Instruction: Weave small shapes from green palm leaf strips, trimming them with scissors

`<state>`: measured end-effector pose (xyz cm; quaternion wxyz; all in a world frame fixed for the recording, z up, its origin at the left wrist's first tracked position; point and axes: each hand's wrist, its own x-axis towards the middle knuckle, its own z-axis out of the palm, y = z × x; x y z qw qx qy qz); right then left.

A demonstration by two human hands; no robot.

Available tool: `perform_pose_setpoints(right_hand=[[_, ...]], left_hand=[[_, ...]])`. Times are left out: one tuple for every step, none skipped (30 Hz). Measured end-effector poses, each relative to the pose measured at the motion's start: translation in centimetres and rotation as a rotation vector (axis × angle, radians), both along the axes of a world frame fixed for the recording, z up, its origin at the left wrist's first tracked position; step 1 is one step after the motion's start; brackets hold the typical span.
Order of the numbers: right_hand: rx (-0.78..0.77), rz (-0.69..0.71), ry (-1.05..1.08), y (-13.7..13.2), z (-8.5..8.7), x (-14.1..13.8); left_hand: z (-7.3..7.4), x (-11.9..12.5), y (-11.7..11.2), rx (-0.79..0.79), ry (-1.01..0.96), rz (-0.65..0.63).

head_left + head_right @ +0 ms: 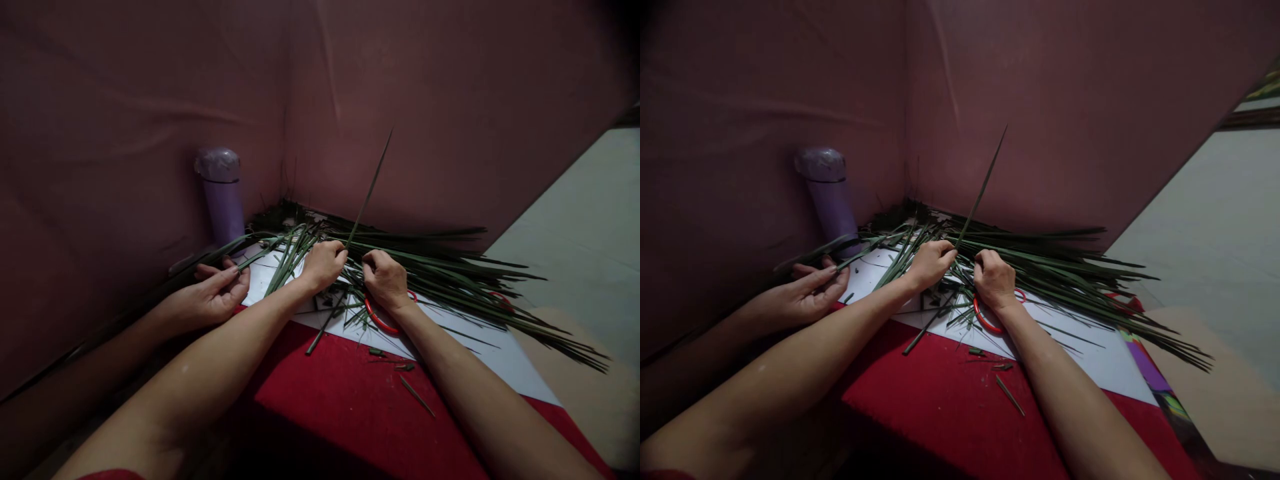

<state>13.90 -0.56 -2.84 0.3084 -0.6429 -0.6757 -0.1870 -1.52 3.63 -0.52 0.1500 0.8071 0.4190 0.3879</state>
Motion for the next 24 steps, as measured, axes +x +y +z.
perform_pose_setpoints(right_hand=[[0.002, -0.002, 0.001, 0.0, 0.0, 0.0], [0.004, -0.003, 0.002, 0.0, -0.1, 0.0], [0.006, -0.004, 0.004, 0.0, -0.1, -0.1], [0.007, -0.004, 0.006, 0.0, -0.1, -0.1], [0.009, -0.004, 0.008, 0.0, -0.1, -0.1], [0.01, -0.004, 0.011, 0.0, -0.2, -0.1], [0.011, -0.004, 0.014, 0.0, -0.2, -0.1], [0.011, -0.002, 0.017, 0.0, -0.2, -0.1], [0.012, 0.0, 0.021, 0.1, -0.2, -0.1], [0.013, 0.003, 0.025, 0.1, -0.2, -0.1], [0.014, 0.006, 0.03, 0.1, -0.2, -0.1], [0.017, 0.009, 0.036, 0.1, -0.2, -0.1], [0.02, 0.011, 0.042, 0.1, -0.2, 0.0], [0.024, 0.014, 0.048, 0.1, -0.3, 0.0], [0.027, 0.016, 0.054, 0.1, -0.3, 0.0], [0.03, 0.018, 0.059, 0.1, -0.3, 0.0], [0.033, 0.021, 0.066, 0.1, -0.3, 0.0], [0.036, 0.025, 0.073, 0.1, -0.3, 0.0], [0.039, 0.028, 0.081, 0.1, -0.3, 0.1], [0.043, 0.032, 0.089, 0.1, -0.3, 0.1], [0.047, 0.037, 0.099, 0.0, -0.2, 0.1], [0.051, 0.041, 0.107, 0.0, -0.2, 0.1], [0.059, 0.048, 0.128, 0.0, -0.2, 0.1], [0.069, 0.059, 0.159, 0.1, -0.2, 0.1]], left_hand=[[0.0, 0.0, 0.0, -0.003, -0.002, -0.001], [0.0, 0.0, 0.0, -0.009, -0.001, 0.0], [0.0, 0.0, -0.1, -0.016, 0.002, 0.002], [0.0, 0.0, -0.1, -0.023, 0.006, 0.003], [0.1, 0.0, -0.1, -0.027, 0.011, 0.004], [0.1, 0.0, -0.2, -0.029, 0.015, 0.004], [0.1, 0.0, -0.2, -0.027, 0.015, 0.005], [0.1, 0.0, -0.2, -0.022, 0.013, 0.005], [0.0, 0.0, -0.2, -0.018, 0.009, 0.004], [0.0, 0.1, -0.1, -0.013, 0.002, 0.0], [0.0, 0.1, -0.1, -0.009, -0.008, -0.005], [-0.1, 0.1, -0.1, -0.006, -0.019, -0.011], [-0.1, 0.2, 0.0, -0.005, -0.032, -0.018], [-0.1, 0.2, 0.0, -0.004, -0.048, -0.026], [-0.1, 0.2, 0.0, -0.006, -0.067, -0.034], [-0.1, 0.3, 0.1, -0.011, -0.09, -0.042], [0.0, 0.3, 0.0, -0.023, -0.118, -0.051], [0.1, 0.4, 0.0, -0.047, -0.151, -0.062], [0.2, 0.4, -0.1, -0.082, -0.188, -0.076], [0.4, 0.5, -0.2, -0.131, -0.232, -0.092], [0.6, 0.5, -0.4, -0.193, -0.28, -0.111], [0.8, 0.6, -0.6, -0.265, -0.334, -0.134], [0.9, 0.6, -0.8, -0.343, -0.388, -0.163], [1.0, 0.7, -1.0, -0.423, -0.442, -0.192]])
